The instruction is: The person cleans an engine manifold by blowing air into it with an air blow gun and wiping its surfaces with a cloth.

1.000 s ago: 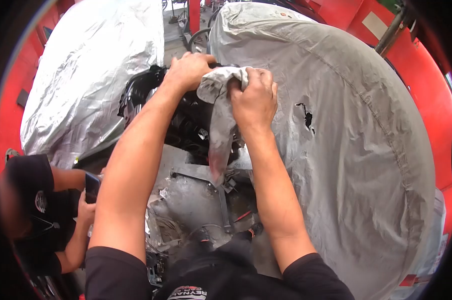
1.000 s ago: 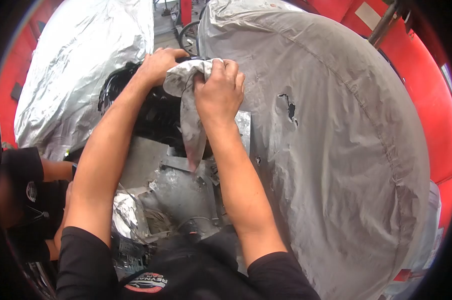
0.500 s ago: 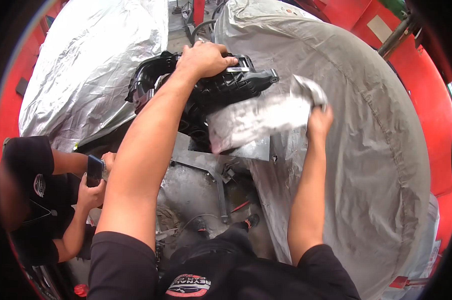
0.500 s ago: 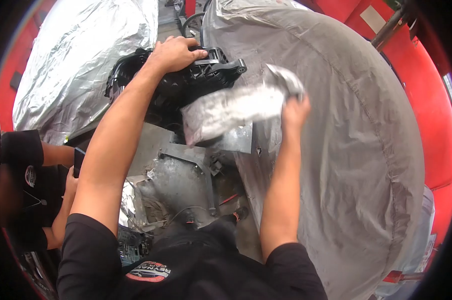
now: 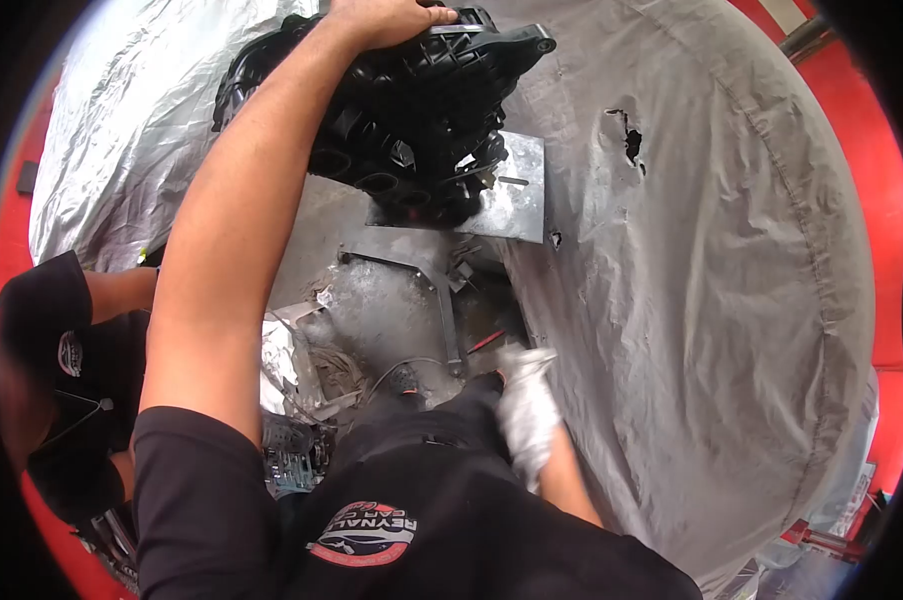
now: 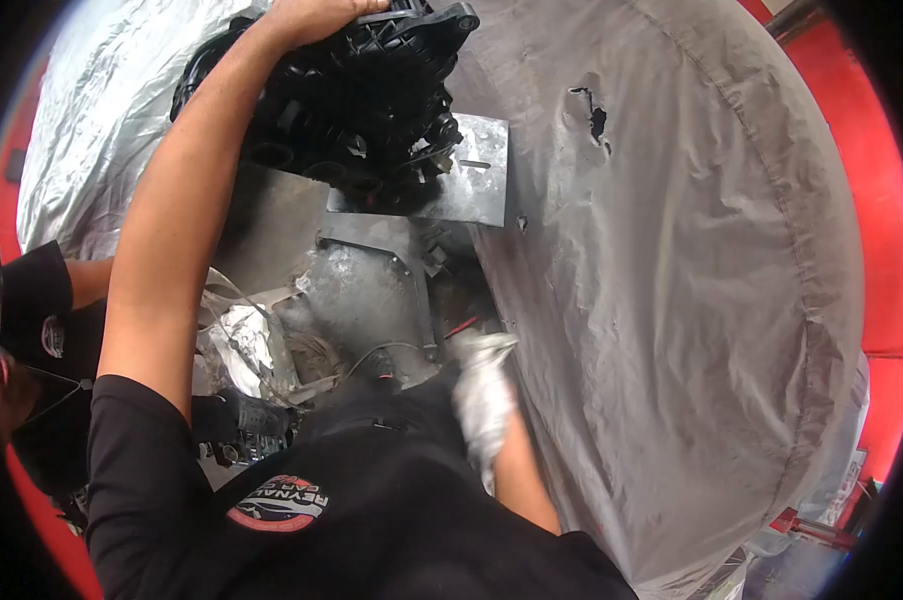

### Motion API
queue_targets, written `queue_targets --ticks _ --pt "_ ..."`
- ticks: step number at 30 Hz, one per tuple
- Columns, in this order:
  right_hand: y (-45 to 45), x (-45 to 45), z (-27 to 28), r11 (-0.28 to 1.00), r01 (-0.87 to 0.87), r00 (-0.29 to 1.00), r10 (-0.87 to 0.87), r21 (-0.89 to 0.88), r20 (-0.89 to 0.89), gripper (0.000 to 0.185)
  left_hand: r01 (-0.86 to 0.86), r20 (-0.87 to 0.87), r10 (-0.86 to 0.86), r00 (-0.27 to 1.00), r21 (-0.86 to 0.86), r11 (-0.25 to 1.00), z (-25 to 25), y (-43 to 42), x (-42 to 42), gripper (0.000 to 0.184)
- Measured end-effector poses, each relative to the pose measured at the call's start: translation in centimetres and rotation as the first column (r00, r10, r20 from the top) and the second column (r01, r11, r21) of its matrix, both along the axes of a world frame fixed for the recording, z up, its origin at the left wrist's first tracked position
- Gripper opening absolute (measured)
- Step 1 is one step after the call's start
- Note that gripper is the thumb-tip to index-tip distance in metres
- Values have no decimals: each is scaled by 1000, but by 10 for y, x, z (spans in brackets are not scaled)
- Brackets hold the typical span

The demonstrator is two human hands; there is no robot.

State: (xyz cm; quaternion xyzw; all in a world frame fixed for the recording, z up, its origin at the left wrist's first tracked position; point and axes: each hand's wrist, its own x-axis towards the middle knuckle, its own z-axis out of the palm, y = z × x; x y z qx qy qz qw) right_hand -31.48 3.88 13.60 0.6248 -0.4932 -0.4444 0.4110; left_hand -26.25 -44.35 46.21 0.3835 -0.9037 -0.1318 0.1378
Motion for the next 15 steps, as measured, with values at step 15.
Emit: queue_targets --ticks 15 --pt "-38 58 22 871 -232 -815 -417 432 403 49 55 -42 -53 998 51 997 -12 -21 -5 56"
